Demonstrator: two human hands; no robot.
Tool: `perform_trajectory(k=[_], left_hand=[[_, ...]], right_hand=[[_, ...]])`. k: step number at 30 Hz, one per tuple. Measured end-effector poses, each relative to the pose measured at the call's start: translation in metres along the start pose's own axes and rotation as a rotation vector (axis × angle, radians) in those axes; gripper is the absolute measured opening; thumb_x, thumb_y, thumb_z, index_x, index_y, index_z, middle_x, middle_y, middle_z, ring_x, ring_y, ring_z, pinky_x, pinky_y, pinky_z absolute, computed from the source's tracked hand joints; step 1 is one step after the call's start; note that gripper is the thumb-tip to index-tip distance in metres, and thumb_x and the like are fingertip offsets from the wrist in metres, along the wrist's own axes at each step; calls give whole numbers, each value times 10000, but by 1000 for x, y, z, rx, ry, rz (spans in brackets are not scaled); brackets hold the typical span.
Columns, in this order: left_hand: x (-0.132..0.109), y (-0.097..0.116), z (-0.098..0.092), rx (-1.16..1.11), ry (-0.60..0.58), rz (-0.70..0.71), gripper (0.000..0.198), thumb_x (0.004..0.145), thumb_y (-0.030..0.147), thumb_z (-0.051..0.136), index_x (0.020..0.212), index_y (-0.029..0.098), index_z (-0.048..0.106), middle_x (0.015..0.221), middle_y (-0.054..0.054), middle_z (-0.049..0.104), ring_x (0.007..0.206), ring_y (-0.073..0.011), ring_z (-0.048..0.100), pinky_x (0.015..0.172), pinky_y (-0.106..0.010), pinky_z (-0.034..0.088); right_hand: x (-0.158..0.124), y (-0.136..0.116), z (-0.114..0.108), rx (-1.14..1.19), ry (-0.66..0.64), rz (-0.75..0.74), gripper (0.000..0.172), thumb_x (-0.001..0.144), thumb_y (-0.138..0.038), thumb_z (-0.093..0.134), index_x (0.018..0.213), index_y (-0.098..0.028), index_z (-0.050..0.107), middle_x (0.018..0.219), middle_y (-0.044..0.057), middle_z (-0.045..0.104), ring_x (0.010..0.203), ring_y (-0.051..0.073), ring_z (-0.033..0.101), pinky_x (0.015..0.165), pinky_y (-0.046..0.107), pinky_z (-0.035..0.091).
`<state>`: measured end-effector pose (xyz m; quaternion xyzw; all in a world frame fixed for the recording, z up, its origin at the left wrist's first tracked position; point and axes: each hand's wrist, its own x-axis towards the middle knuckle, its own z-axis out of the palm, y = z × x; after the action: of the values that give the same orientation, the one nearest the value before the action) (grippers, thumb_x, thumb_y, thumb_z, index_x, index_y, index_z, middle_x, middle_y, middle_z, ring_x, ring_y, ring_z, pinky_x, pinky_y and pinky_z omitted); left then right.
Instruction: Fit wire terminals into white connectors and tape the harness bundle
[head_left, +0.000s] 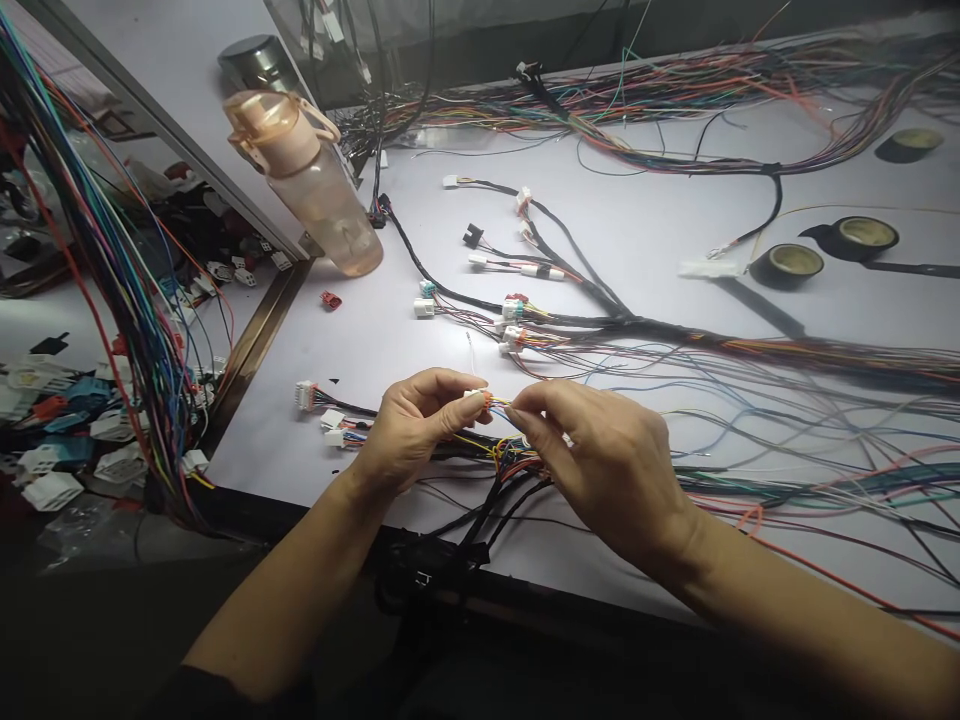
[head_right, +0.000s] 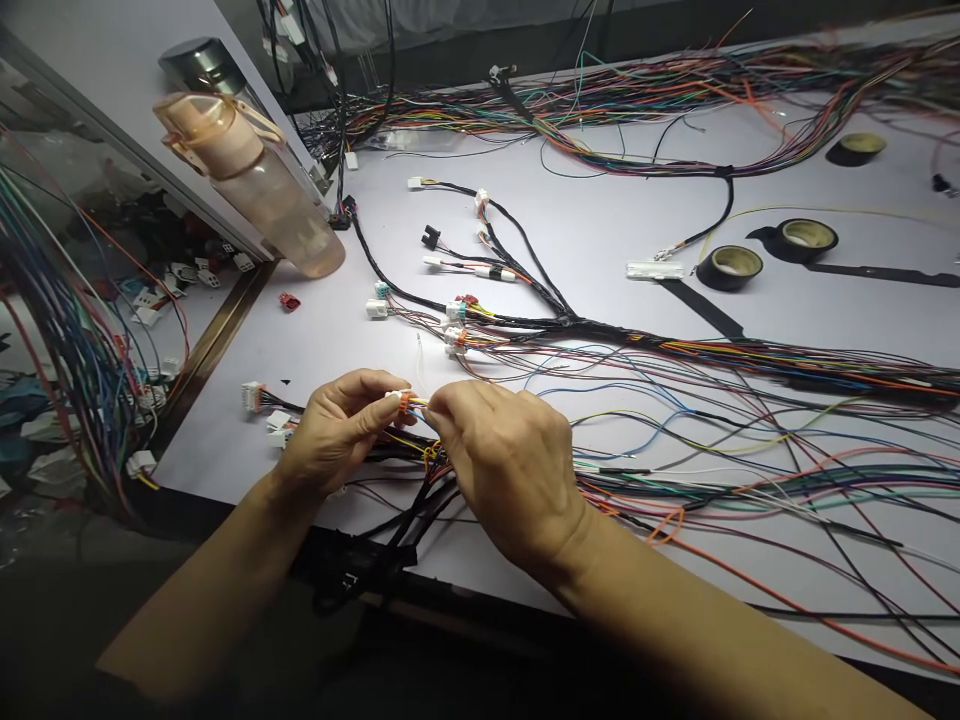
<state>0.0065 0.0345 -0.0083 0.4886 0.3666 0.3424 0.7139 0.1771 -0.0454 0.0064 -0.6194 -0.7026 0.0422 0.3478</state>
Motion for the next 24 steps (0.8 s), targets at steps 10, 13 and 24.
perform_trajectory(k=[10, 13, 24], left_hand=[[0, -4, 0, -23, -23, -1, 135, 706, 184, 785, 833, 197, 744, 811, -20, 736, 720, -116, 681, 697, -218, 552], [0, -5, 1, -14, -19, -5, 145, 695, 187, 792, 833, 195, 745, 821, -27, 740, 727, -126, 686, 703, -230, 559], [-1, -9, 6, 80, -41, 76, 154, 703, 174, 784, 853, 185, 749, 832, -22, 714, 797, -125, 668, 777, -237, 552]], right_hand=[[2, -1, -3, 235, -54, 53, 160, 928, -215, 498, 850, -198, 636, 756, 28, 651, 687, 137, 585, 657, 259, 432], [0, 0, -3, 230, -46, 53, 155, 926, -212, 498, 852, -196, 633, 750, 32, 649, 692, 143, 587, 663, 266, 438], [-11, -1, -3, 311, -21, 175, 142, 919, -213, 535, 824, -201, 640, 710, 16, 646, 633, 125, 582, 617, 246, 436]])
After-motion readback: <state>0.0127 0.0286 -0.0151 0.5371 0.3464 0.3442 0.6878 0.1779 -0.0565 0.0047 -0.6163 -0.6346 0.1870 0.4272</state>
